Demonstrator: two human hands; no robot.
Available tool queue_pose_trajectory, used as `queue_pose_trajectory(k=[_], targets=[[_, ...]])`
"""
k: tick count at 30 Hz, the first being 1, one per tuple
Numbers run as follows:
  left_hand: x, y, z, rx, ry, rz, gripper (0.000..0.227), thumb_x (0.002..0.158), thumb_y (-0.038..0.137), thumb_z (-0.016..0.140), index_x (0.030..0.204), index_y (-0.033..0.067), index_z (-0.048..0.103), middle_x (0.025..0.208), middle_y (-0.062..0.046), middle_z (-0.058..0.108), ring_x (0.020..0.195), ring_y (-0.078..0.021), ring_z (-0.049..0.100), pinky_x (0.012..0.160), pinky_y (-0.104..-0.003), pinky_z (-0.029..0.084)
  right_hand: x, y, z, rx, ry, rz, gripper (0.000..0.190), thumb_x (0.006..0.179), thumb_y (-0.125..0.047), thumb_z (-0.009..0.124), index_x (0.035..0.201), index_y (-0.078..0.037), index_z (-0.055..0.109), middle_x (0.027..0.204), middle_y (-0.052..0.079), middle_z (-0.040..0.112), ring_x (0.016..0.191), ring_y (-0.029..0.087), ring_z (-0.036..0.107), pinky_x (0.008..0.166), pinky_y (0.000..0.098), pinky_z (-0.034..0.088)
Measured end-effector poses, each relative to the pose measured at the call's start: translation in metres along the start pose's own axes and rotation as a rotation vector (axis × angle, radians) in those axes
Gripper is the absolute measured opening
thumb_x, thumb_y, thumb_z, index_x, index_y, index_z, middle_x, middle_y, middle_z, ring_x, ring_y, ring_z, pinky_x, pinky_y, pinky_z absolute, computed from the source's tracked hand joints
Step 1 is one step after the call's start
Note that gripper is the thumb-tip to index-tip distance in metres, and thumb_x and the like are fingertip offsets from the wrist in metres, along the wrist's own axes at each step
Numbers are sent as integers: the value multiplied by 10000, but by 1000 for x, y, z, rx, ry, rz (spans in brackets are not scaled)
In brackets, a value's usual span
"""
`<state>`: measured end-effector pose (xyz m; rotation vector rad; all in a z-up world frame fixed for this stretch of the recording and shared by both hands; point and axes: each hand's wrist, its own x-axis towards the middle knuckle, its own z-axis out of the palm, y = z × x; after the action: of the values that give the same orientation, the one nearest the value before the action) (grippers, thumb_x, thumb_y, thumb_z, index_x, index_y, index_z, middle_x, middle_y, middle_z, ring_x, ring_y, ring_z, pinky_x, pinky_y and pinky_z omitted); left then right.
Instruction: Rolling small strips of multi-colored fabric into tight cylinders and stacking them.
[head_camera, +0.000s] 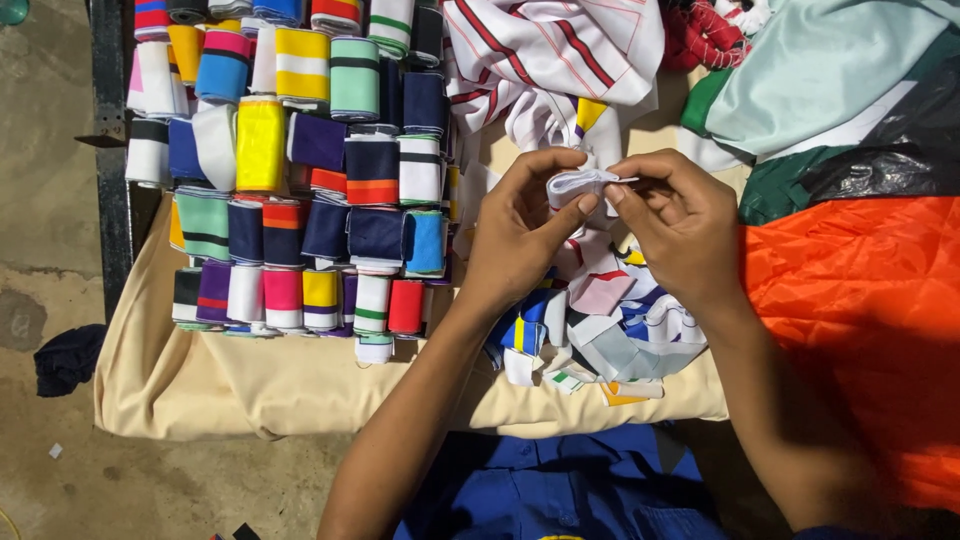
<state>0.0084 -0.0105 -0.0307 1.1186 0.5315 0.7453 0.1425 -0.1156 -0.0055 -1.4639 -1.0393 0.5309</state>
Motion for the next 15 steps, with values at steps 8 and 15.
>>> queue_pose_trajectory(k=[8, 15], targets=[[-3, -9, -2, 76, -17, -79, 285, 913, 102, 795, 1176, 37, 707, 991, -151, 734, 950, -172, 693, 825, -361, 615, 4, -3, 0, -3, 44, -56, 149, 1059, 102, 618, 1207, 113, 595, 1070, 211, 616, 1061, 262, 674, 923, 409, 598], [1, -5, -5, 4, 59, -125, 280, 887, 125, 820, 1132, 30, 722, 970, -146, 712, 852, -162, 680, 743, -315, 609, 6, -16, -3, -419, 98, -467, 120, 1044, 49, 703, 1142, 72, 636, 1082, 147, 568, 953, 292, 625, 814, 399, 567]])
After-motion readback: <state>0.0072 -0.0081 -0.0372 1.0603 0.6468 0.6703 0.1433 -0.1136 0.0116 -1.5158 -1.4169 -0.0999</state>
